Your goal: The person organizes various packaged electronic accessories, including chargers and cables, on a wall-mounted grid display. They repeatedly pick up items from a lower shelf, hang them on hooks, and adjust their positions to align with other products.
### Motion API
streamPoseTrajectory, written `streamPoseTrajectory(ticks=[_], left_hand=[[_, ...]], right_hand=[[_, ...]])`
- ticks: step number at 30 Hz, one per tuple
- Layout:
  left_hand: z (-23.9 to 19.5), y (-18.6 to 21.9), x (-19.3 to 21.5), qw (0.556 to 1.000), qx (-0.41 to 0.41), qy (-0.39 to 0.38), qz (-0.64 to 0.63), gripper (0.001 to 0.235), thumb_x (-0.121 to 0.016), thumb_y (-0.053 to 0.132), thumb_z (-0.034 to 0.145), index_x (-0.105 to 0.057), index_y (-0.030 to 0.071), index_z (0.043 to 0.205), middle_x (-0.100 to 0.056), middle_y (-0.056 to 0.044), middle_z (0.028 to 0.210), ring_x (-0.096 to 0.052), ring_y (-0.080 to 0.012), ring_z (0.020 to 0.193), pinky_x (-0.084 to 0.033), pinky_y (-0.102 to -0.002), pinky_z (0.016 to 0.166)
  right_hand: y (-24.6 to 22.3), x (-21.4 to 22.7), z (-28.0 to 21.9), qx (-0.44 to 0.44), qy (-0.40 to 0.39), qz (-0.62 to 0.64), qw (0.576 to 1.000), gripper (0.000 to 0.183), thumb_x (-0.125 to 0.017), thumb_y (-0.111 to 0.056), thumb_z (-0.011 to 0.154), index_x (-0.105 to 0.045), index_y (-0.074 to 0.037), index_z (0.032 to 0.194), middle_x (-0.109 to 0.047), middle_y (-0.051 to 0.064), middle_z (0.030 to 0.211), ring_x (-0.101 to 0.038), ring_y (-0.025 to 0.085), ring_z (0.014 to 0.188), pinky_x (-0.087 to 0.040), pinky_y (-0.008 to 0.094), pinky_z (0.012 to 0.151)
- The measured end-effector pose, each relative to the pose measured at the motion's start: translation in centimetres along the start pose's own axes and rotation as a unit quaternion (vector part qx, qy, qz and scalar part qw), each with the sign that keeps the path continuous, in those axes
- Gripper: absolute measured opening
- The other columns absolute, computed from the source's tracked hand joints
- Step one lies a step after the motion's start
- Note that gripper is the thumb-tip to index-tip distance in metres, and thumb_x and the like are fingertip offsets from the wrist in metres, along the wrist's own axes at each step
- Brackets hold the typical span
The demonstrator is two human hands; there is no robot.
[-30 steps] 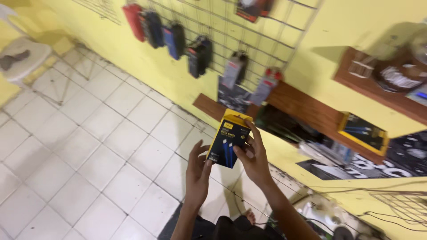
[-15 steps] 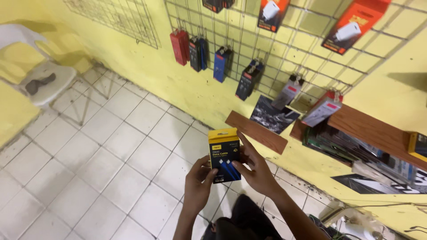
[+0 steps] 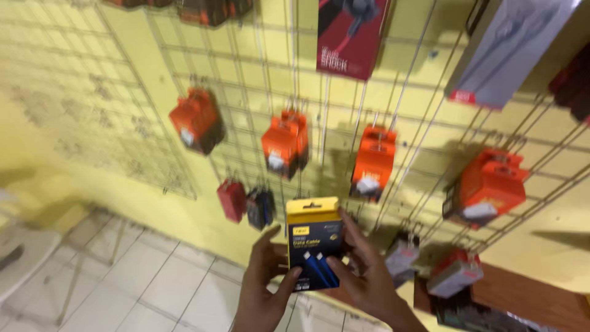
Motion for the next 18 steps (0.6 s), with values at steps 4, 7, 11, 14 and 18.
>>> streamPoseTrajectory(ticks=[4,7,11,14,18], left_hand=[[6.2,5.5,-0.9,0.984,-0.155,-0.089,-0.012,0.082,-0.071,-0.009,0.089,-0.028,0.004,0.158,-0.063,-0.011,0.118,-0.071,-0.0199,0.102,-0.056,-0.033,0.087],[10.7,9.2,-2.7,0.972,-0.199,-0.120,0.028,0.084,-0.076,-0.008,0.084,-0.033,0.003,0.156,-0.067,-0.014,0.117,-0.075,-0.0203,0.101,-0.060,-0.034,0.089],[16.2,18.4,-5.2,0.915,-0.332,-0.216,-0.076,0.083,-0.072,-0.007,0.089,-0.027,0.001,0.158,-0.072,-0.016,0.112,-0.074,-0.0203,0.099,-0.058,-0.029,0.084],[19.6,27.3,-5.7,0.865,-0.451,-0.219,-0.031,0.080,-0.067,-0.003,0.093,-0.023,0.003,0.159,-0.068,-0.015,0.124,-0.069,-0.0144,0.097,-0.056,-0.025,0.074],[25.9,39.0,-6.2,0.874,-0.449,-0.186,0.014,0.071,-0.063,0.006,0.099,-0.029,0.016,0.160,-0.070,-0.012,0.113,-0.064,-0.0095,0.074,-0.051,-0.027,0.058]], right_hand=[[-4.7,2.1,4.6,0.076,0.072,-0.039,0.994,0.087,-0.063,0.012,0.092,-0.017,0.000,0.165,-0.053,0.024,0.154,-0.052,0.029,0.143,-0.041,0.036,0.113],[-9.2,3.4,6.4,0.105,0.159,-0.097,0.977,0.089,-0.065,0.017,0.084,-0.023,0.003,0.161,-0.051,0.025,0.155,-0.048,0.029,0.145,-0.036,0.039,0.115],[-18.0,4.0,10.6,0.242,0.250,-0.177,0.921,0.094,-0.072,0.016,0.077,-0.029,0.002,0.160,-0.063,0.023,0.140,-0.065,0.028,0.129,-0.052,0.041,0.107],[-26.0,4.2,14.5,0.346,0.262,-0.248,0.866,0.083,-0.070,0.012,0.087,-0.034,0.000,0.160,-0.062,0.016,0.135,-0.065,0.018,0.115,-0.056,0.033,0.098],[-36.3,3.8,22.1,0.383,0.250,-0.350,0.818,0.065,-0.066,0.007,0.099,-0.043,-0.009,0.158,-0.066,0.012,0.130,-0.068,0.012,0.107,-0.060,0.024,0.088]])
Point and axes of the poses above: each hand's wrist, its own z-axis towards the middle knuckle, its own x-axis out of the back of the hand, y = z × x, the point moved 5 cm from there along z, towards the middle knuckle
